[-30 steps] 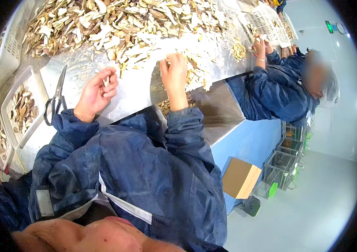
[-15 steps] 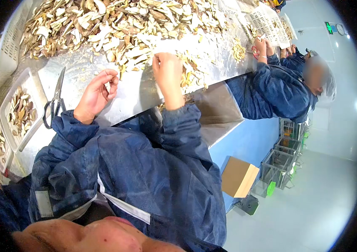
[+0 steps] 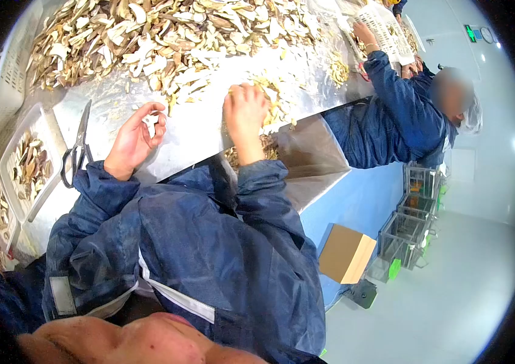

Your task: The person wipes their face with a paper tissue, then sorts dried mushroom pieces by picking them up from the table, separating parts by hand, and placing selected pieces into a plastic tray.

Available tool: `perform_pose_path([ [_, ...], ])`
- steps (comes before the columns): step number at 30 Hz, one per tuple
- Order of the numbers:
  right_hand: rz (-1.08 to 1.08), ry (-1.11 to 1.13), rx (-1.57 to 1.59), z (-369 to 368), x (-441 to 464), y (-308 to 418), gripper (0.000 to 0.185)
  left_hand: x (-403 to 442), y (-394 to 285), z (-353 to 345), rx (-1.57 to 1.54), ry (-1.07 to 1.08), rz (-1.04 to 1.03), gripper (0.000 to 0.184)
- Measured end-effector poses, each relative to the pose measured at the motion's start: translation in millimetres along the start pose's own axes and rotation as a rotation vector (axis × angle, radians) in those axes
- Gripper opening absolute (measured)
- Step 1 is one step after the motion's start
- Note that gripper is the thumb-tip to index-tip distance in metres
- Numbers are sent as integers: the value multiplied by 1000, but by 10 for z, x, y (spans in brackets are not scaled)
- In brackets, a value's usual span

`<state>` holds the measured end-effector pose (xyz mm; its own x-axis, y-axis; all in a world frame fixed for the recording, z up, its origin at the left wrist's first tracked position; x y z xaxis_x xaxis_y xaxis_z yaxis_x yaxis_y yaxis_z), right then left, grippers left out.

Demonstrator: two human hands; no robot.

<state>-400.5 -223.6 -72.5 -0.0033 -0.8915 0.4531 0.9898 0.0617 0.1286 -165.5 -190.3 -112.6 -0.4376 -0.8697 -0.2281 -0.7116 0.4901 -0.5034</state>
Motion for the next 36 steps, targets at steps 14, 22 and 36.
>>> perform_pose_path([
  [14,86,-81,389,-125,929,271,21,41,17,58,-15,-6,-6,30],
  [22,118,-79,237,37,875,428,9,24,-48,-49,79,4,-61,24],
  [36,-474,827,1349,-20,-213,1029,13,-70,-137,-87,395,-85,-194,19],
])
Point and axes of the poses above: each hand's wrist, its own x-axis towards the middle knuckle, its own z-axis out of the back of the hand, y = z × x, the point moved 7 cm from there along x, towards the middle knuckle, and after that the axes turned 5 degrees about -z, right-handed, at the moved point
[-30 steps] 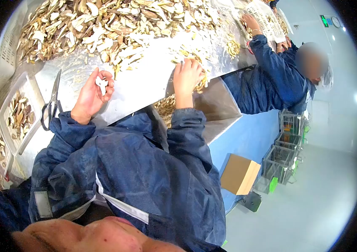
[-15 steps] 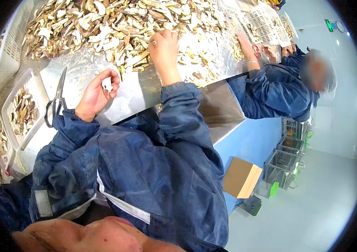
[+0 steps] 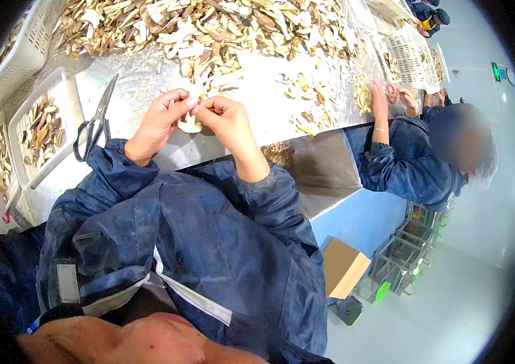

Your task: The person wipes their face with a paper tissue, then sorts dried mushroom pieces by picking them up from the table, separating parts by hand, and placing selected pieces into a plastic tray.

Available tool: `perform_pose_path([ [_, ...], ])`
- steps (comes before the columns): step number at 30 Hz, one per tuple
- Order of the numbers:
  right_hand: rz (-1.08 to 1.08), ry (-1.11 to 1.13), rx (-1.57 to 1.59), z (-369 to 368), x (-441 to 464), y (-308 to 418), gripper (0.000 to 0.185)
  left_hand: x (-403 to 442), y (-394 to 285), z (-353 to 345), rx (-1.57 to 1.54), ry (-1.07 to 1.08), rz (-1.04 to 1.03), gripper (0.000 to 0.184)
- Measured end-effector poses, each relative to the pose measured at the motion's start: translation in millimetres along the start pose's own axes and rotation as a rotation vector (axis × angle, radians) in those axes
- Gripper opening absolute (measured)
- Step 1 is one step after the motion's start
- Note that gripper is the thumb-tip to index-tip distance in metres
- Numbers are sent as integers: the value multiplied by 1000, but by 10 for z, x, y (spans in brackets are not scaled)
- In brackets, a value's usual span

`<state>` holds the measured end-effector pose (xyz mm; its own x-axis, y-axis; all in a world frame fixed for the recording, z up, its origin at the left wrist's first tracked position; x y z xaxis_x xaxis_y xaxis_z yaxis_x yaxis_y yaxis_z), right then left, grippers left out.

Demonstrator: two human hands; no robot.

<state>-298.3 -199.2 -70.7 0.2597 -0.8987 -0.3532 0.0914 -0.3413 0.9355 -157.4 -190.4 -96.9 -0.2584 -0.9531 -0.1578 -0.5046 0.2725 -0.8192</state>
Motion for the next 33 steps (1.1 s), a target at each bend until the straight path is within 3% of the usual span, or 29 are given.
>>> perform_pose_path([
  [4,54,24,16,89,-57,102,13,53,6,31,258,51,-162,15],
  [7,54,-8,22,149,-83,168,14,12,57,-57,400,157,-117,14],
  [11,49,128,-25,100,-64,78,13,-12,101,-79,453,241,-27,19],
  [20,4,171,-51,100,-63,-29,13,-6,169,-91,461,334,-18,23],
  [26,-78,190,145,109,-27,-128,13,-26,90,-143,421,348,-7,21],
  [30,61,-164,-184,583,65,49,20,-13,71,-104,273,253,85,23],
  [31,189,-310,-516,746,72,188,25,-4,59,-79,168,222,98,23],
  [33,156,-434,-1117,922,164,349,28,26,71,-37,-41,155,125,24],
])
Point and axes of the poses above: each hand's wrist, its own x-axis towards the middle knuckle, its own z-axis out of the back of the hand, y = z × x, the point moved 7 cm from there along x, towards the middle knuckle, and after that the axes turned 5 degrees about -z, right-handed, at the moved point
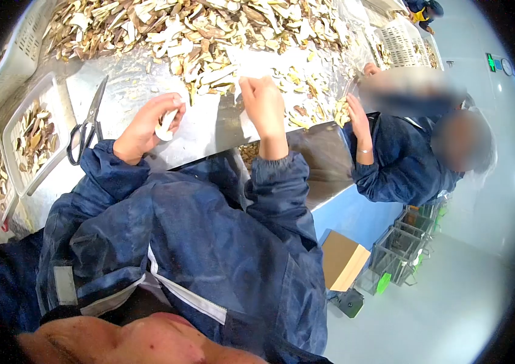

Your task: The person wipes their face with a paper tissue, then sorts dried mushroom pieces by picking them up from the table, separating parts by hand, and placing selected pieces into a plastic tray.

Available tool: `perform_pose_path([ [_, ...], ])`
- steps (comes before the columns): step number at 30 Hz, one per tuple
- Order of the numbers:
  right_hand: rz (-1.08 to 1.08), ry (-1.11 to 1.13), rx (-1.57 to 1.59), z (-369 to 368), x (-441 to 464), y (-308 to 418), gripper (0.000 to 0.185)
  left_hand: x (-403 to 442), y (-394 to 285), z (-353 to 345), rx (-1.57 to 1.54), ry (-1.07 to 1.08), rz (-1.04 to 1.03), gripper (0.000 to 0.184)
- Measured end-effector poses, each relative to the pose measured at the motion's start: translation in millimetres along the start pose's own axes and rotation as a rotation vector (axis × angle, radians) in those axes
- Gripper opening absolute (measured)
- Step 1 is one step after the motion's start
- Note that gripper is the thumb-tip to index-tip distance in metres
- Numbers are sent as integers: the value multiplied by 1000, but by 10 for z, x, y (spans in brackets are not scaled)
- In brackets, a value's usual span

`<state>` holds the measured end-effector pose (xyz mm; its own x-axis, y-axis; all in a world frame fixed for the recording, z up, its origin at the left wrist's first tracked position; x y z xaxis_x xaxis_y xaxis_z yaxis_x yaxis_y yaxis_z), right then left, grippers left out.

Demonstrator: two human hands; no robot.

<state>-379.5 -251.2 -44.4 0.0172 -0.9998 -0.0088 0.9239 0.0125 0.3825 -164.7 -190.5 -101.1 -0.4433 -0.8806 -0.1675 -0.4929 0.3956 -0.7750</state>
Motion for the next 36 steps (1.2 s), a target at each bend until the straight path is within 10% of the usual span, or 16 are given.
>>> perform_pose_path([
  [7,35,-318,238,-109,617,19,34,39,98,127,-370,-91,38,21],
  [22,-166,277,1301,-374,-104,404,28,47,-40,182,-362,-94,-156,22],
  [36,-160,339,1364,-629,-579,671,17,-17,-80,61,70,-74,-186,25],
])
Point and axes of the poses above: each hand's wrist, its own x-axis towards the middle knuckle, its own z-axis out of the back of the hand, y = z × x, the point moved 7 cm from there along x, towards the middle knuckle, and after that the axes turned 5 degrees about -z, right-handed, at the moved point
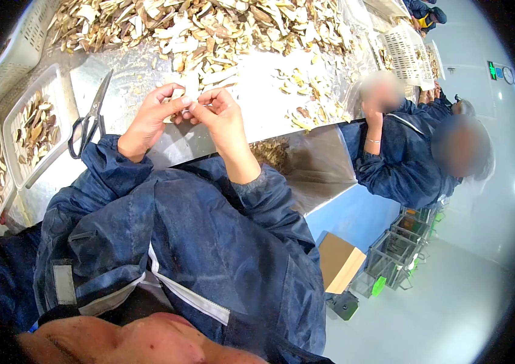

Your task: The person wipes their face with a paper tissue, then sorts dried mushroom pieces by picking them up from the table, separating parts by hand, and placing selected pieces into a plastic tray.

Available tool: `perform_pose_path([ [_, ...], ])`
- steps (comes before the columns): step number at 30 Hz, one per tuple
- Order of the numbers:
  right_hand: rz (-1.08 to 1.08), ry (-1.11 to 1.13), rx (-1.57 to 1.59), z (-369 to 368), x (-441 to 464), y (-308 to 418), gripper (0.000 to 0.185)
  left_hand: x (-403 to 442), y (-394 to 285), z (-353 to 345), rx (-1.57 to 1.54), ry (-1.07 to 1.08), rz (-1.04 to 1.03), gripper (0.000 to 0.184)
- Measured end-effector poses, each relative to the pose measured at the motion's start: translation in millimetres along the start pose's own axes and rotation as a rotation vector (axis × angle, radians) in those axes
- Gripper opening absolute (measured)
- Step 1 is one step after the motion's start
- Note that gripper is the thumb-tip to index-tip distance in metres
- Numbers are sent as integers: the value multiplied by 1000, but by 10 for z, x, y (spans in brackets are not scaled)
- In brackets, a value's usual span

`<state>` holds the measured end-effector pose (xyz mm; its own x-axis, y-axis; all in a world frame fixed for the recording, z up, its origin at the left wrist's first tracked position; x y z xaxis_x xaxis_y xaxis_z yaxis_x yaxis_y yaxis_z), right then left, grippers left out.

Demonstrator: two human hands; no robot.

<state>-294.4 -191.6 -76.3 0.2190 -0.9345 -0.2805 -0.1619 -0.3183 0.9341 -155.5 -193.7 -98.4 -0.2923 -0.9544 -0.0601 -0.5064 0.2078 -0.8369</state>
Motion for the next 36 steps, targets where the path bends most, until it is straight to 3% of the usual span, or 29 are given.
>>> perform_pose_path([
  [6,-38,70,-138,45,-26,248,16,-7,31,3,202,49,74,16],
  [12,-107,117,-362,165,32,131,24,-28,97,-37,359,138,137,20],
  [18,-53,93,-258,120,-17,124,22,-47,38,-123,400,176,149,20],
  [24,-147,103,-140,118,-29,61,14,-56,44,-124,384,196,183,20],
  [27,-119,20,-101,298,-10,97,20,-51,96,-100,341,191,194,19],
  [30,90,-275,-441,793,63,340,28,-22,145,24,319,112,207,19],
  [33,400,-665,-1301,927,-74,681,35,-59,-46,66,224,-8,144,19],
  [36,360,-529,-1145,759,75,540,37,-152,-293,264,280,-156,24,23],
])
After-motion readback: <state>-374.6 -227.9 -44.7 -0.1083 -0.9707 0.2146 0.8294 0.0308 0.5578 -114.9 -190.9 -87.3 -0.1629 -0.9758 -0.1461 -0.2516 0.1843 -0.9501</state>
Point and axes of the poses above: each hand's wrist, its own x-axis towards the middle knuckle, its own z-axis out of the back of the hand, y = z × x, the point moved 7 cm from there along x, towards the middle knuckle, and after that the axes turned 5 degrees about -z, right-handed, at the moved point
